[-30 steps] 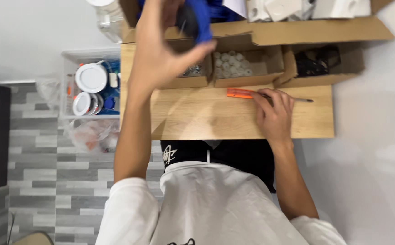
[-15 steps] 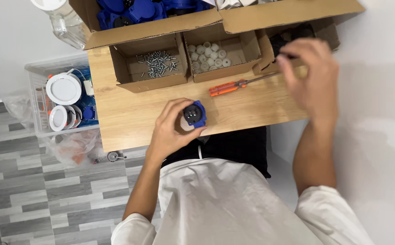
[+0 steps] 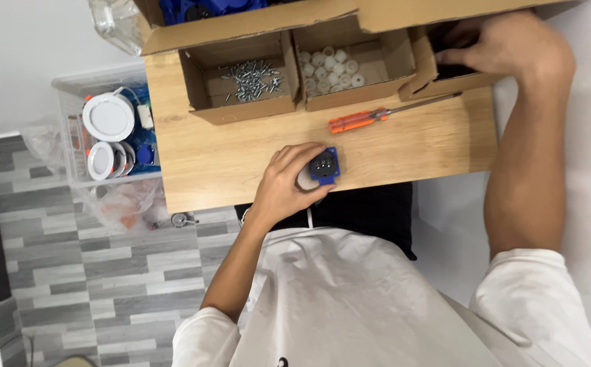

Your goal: The person assembles a blue electrical socket into a white plastic backbox. They insert the socket, secure it with white plastic clips, and then use a screwdriver to tighten screws on the socket faceplate. The process is repeated for a second unit.

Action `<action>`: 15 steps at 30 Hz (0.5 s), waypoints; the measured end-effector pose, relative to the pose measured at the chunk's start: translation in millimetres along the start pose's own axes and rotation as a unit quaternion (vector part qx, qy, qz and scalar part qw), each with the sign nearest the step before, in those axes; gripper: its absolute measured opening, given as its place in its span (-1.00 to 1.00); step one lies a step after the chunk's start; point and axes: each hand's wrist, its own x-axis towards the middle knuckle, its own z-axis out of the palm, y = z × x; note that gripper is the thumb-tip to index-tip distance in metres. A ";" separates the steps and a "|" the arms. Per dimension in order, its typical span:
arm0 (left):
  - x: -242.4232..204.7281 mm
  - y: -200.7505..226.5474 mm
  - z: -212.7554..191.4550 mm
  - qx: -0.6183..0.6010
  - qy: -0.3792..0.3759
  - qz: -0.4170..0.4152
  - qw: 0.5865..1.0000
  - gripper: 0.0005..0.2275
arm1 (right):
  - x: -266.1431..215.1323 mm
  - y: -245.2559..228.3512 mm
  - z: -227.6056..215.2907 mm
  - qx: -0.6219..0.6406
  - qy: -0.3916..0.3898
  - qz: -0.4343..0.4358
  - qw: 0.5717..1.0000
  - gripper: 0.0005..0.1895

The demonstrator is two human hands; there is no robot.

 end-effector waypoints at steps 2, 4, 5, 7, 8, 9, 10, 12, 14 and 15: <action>-0.5 -1.6 -0.1 -0.007 0.002 0.005 1.000 -0.45 | 1.6 -7.5 -3.7 -0.012 -0.028 0.060 0.998 -0.51; -1.3 -2.2 -0.2 -0.007 0.001 0.001 1.000 -0.45 | 1.5 -22.5 -6.3 -0.022 -0.044 0.086 0.995 -0.48; -1.7 -2.2 0.1 -0.009 -0.001 0.000 1.000 -0.45 | 0.5 -29.4 -7.6 -0.033 -0.059 0.115 0.991 -0.42; -1.4 -1.1 0.1 -0.003 -0.002 -0.005 1.000 -0.45 | 29.1 8.5 15.2 -0.095 -0.049 0.084 0.991 -0.45; -1.2 -0.8 0.5 0.003 -0.003 -0.007 1.000 -0.44 | 43.4 27.7 27.1 -0.155 -0.036 0.053 0.986 -0.47; -1.3 -1.5 0.6 0.002 -0.004 -0.011 1.000 -0.44 | 49.9 38.8 32.7 -0.154 -0.040 0.052 0.986 -0.47; -1.4 -2.2 0.9 0.005 -0.006 -0.009 1.000 -0.45 | 56.5 50.0 38.5 -0.142 -0.034 0.061 0.987 -0.56; -2.4 -3.2 2.1 0.007 -0.009 -0.009 1.000 -0.45 | 55.1 53.8 42.6 -0.128 -0.031 0.071 0.989 -0.62; -1.7 -4.4 2.5 0.007 -0.003 -0.008 1.000 -0.45 | 42.5 37.4 35.0 -0.083 -0.016 0.098 0.992 -0.64; -1.1 -4.7 2.2 0.008 -0.003 -0.009 1.000 -0.45 | 40.1 32.9 33.6 -0.083 -0.016 0.097 0.992 -0.64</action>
